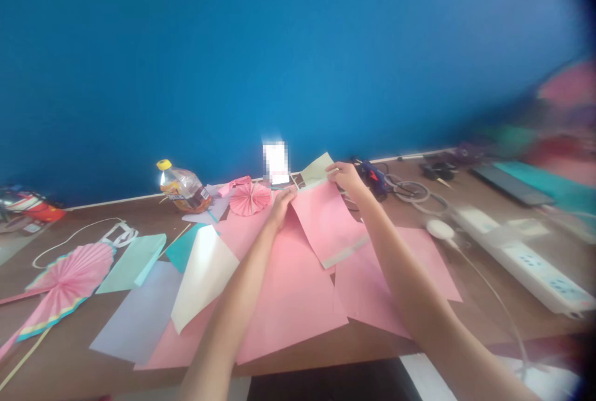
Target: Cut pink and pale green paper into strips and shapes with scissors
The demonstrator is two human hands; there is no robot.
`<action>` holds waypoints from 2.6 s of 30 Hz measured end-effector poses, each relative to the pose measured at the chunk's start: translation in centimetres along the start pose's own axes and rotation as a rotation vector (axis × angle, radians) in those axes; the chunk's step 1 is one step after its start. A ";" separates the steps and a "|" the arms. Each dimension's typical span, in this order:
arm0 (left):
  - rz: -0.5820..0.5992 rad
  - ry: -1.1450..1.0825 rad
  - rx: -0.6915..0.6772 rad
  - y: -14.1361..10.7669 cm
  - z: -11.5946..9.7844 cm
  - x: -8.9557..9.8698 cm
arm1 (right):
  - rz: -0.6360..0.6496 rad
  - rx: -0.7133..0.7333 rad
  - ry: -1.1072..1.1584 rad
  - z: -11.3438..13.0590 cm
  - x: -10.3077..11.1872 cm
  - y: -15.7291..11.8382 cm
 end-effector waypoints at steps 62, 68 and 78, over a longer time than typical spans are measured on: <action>0.469 0.656 -0.280 1.2 0.3 -1.6 | 0.457 -0.245 -0.512 -3.1 -5.9 -2.0; 0.433 0.689 -0.285 1.7 0.5 -1.3 | 0.366 -0.083 -0.774 -2.8 -6.6 -1.4; 0.383 0.728 -0.266 1.2 -0.5 -1.1 | -0.031 -0.069 -0.202 -1.5 -1.5 0.2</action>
Point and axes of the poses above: each hand's wrist, its own y-axis towards the middle knuckle, its own x-axis out of the back of the hand, z = x × y, the point moved 9 cm from there along y, towards the middle knuckle, and after that the axes turned 4 degrees about -x, right-handed, at the moved point
